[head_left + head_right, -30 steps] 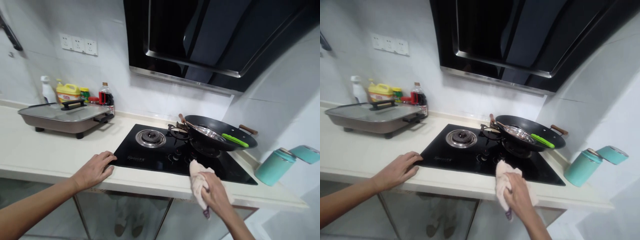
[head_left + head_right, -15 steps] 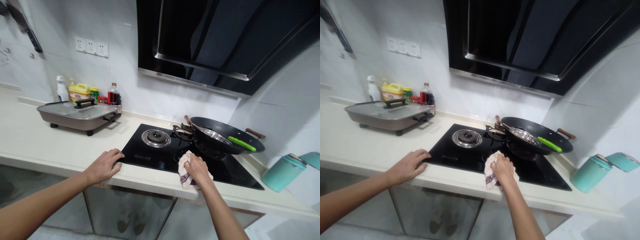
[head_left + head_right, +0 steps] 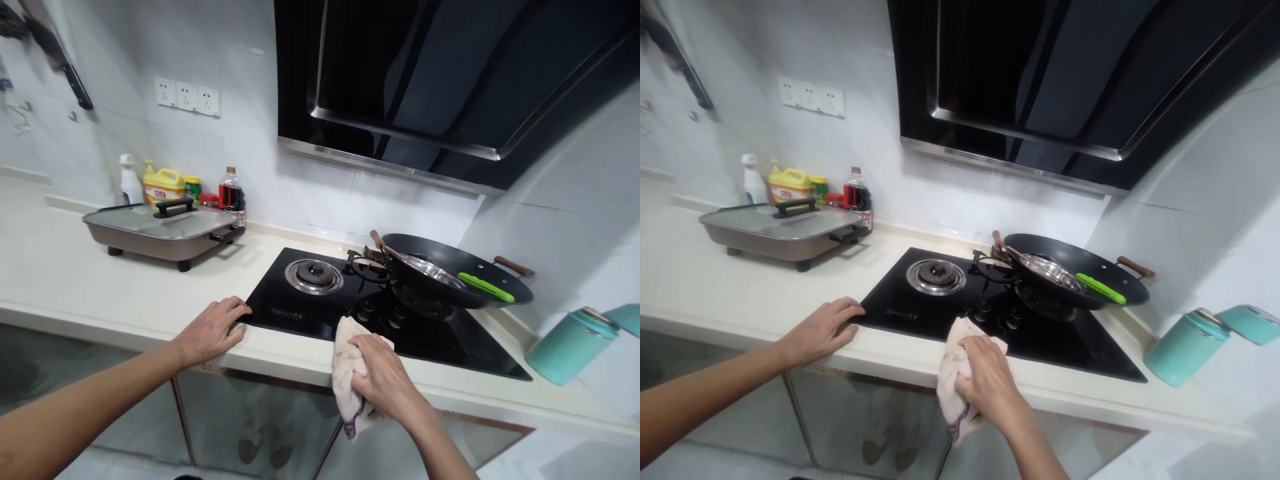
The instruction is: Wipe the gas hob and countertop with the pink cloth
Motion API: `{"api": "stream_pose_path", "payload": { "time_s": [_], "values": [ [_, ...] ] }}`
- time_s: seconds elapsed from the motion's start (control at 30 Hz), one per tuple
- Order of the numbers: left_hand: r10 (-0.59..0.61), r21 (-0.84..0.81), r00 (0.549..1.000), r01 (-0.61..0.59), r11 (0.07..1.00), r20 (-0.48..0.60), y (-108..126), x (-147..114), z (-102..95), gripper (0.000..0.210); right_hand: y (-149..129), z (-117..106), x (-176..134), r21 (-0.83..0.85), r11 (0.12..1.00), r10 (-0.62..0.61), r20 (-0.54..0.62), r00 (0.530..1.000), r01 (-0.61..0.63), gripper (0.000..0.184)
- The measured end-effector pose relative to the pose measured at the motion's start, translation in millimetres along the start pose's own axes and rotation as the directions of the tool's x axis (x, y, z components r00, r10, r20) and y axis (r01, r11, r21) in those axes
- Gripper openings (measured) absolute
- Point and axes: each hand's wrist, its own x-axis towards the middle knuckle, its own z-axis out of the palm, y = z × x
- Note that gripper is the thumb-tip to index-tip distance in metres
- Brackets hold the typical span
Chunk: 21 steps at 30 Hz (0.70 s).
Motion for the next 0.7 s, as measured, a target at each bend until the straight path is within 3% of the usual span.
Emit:
{"api": "stream_pose_path", "payload": {
  "time_s": [0.17, 0.3, 0.47, 0.57, 0.7],
  "values": [
    [0.007, 0.005, 1.0, -0.007, 1.0, -0.026, -0.3, 0.4, -0.4, 0.035, -40.6, 15.7, 53.1, -0.052, 0.995, -0.079, 0.104, 0.991, 0.084, 0.035],
    [0.014, 0.019, 0.999, -0.013, 1.0, -0.041, 1.0, -1.0, -1.0, 0.034, -56.2, 25.9, 113.5, -0.212, 0.977, 0.001, 0.173, 0.985, 0.036, 0.031],
    [0.015, 0.026, 0.999, -0.013, 1.0, -0.041, 5.3, -3.8, -2.9, 0.032, -26.6, 19.6, 167.2, -0.295, 0.949, 0.174, 0.185, 0.967, -0.114, 0.039],
    [0.015, 0.014, 0.999, -0.015, 1.0, -0.032, 6.7, -5.1, -2.4, 0.032, 1.8, 5.9, 183.2, -0.365, 0.913, 0.282, 0.237, 0.929, -0.184, 0.041],
    [0.018, 0.002, 0.999, -0.018, 1.0, -0.03, 6.3, -6.7, 0.9, 0.032, 29.4, -9.5, 192.5, -0.42, 0.886, 0.333, 0.278, 0.901, -0.198, 0.042]
  ]
}}
